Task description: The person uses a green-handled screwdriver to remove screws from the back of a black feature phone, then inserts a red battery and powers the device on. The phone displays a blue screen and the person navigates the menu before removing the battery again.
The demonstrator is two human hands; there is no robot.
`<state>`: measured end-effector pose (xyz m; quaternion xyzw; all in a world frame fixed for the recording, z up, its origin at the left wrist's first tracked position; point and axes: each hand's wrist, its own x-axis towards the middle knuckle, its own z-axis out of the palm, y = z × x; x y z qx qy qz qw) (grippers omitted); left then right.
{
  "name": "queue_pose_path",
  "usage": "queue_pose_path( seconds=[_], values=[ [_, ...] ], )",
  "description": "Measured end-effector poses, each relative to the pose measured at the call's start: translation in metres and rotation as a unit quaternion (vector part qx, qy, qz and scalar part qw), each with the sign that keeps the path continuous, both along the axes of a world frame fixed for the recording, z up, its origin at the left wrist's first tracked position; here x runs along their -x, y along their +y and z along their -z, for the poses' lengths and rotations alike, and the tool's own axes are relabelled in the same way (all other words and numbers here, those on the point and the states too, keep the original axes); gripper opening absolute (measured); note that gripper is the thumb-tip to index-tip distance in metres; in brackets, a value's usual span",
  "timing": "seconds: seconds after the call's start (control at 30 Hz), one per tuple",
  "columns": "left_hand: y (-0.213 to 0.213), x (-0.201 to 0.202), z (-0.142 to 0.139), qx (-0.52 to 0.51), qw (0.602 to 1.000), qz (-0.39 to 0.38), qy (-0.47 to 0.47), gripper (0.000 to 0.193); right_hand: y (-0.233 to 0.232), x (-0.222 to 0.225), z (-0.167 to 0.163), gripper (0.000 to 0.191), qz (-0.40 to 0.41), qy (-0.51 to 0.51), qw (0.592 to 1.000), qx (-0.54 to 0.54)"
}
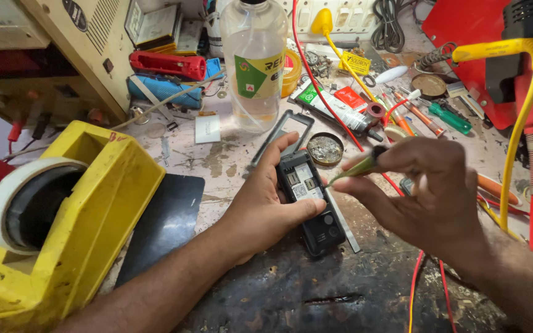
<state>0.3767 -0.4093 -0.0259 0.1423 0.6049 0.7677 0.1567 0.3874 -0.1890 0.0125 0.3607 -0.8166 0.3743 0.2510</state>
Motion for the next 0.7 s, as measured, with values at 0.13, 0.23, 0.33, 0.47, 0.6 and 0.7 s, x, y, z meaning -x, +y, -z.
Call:
queue_pose_path(
  seconds=[0.13, 0.23, 0.33, 0.47, 0.6, 0.7],
  values=[
    [0.0, 0.003, 0.002, -0.01, 1.0, -0.006, -0.01, 0.086, 0.009, 0.007, 0.003, 0.05, -0.016, -0.035, 0.999, -0.002],
    [-0.001, 0.004, 0.004, -0.006, 1.0, -0.008, -0.01, 0.078, 0.008, 0.009, 0.007, 0.062, 0.033, -0.016, 0.999, -0.011],
    [0.0, 0.005, 0.003, -0.024, 1.0, -0.002, -0.013, 0.073, 0.005, 0.009, 0.007, 0.057, -0.004, -0.015, 1.0, -0.01],
    [-0.002, 0.004, 0.002, -0.003, 1.0, -0.012, -0.019, 0.071, -0.002, 0.006, -0.001, 0.063, -0.021, 0.023, 0.999, 0.024],
    [0.0, 0.004, 0.002, 0.003, 1.0, -0.008, -0.023, 0.07, -0.006, 0.006, -0.006, 0.054, -0.061, 0.003, 0.998, -0.01],
    [0.001, 0.005, 0.003, -0.025, 0.999, -0.017, -0.036, 0.068, -0.006, 0.004, -0.002, 0.059, -0.035, 0.001, 0.999, -0.008]
  ],
)
